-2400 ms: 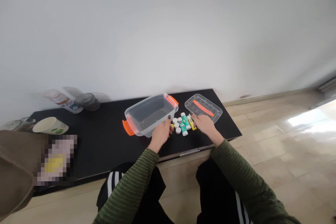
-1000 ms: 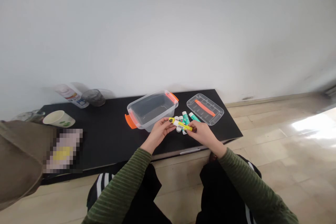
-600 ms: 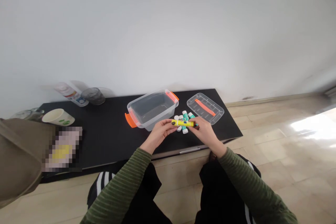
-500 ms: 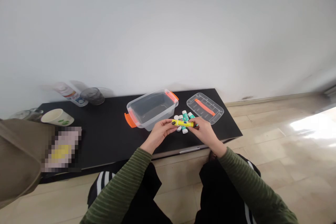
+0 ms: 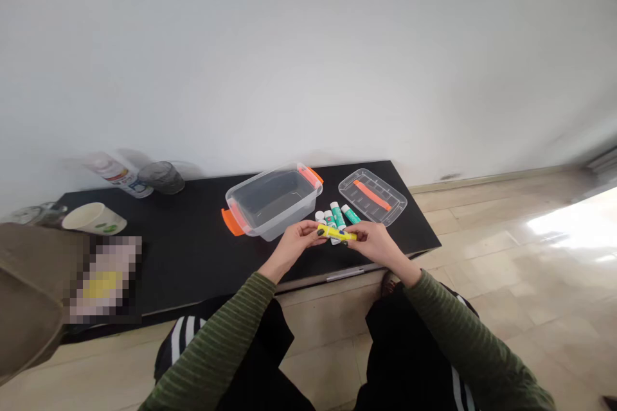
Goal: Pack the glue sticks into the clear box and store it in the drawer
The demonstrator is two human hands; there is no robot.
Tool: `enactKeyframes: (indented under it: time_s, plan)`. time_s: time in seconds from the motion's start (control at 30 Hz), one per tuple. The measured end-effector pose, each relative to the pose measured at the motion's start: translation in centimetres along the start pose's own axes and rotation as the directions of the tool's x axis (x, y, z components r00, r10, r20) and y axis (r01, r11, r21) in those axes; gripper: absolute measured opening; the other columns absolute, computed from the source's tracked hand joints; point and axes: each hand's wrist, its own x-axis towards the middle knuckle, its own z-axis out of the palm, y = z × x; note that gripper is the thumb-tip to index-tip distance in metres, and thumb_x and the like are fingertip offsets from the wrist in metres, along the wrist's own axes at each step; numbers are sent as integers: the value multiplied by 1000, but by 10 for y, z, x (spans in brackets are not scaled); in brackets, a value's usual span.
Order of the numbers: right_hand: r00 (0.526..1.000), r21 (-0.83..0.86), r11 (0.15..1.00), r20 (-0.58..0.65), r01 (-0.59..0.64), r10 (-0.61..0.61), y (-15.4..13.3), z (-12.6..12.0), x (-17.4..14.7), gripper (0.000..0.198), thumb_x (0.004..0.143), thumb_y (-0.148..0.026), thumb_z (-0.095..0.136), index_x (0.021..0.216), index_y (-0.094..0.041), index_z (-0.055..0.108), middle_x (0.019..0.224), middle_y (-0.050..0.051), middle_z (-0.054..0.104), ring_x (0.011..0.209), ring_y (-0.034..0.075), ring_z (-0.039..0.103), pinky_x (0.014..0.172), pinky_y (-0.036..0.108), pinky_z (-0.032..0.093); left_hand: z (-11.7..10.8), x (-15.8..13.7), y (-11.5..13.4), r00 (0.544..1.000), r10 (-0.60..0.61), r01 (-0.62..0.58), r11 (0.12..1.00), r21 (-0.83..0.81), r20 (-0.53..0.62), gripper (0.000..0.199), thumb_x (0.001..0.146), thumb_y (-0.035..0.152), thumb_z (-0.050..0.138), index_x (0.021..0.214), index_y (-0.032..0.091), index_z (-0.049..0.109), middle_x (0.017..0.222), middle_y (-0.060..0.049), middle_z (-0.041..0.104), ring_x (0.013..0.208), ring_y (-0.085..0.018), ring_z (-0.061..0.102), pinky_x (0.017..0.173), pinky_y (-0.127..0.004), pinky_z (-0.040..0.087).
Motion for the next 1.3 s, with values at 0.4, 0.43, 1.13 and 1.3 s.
enactKeyframes:
  time_s: [0.4, 0.43, 1.13, 1.3]
  plan:
    - [944, 311, 905, 249, -290, 217, 17, -10, 0, 34, 72, -33, 73, 101, -16, 75, 71, 2, 72, 59, 15, 65, 57, 25, 52, 6, 13, -6, 993, 84, -95, 983, 157, 78, 43, 66, 37, 84, 98, 13, 69, 96, -9, 74, 89, -21, 70, 85, -38, 57]
    - [945, 316, 903, 239, -291, 221, 20, -13, 2, 35, 74, -35, 72, 102, -16, 74, 70, 2, 71, 60, 15, 65, 57, 25, 52, 6, 15, -6, 993, 101, -110, 978, 176, 63, 45, 67, 35, 83, 103, 14, 68, 98, -9, 74, 90, -21, 69, 84, -38, 56]
    - [898, -550, 738, -50, -391, 438, 59, -6, 41, 27, 90, -27, 57, 113, -15, 61, 96, 12, 72, 92, 24, 68, 72, 28, 42, 4, 17, -33, 970, 238, -85, 173, 981, 42, 19, 87, 24, 59, 106, 23, 62, 111, -5, 58, 93, -20, 61, 75, -29, 44]
    - [936, -621, 723, -52, -302, 347, 43, 5, 41, 23, 96, -28, 50, 113, -18, 62, 115, 14, 65, 98, 24, 67, 75, 29, 45, 3, 18, -34, 971, 237, -75, 145, 987, 39, 19, 86, 23, 60, 105, 22, 62, 111, -6, 58, 96, -21, 61, 78, -30, 44]
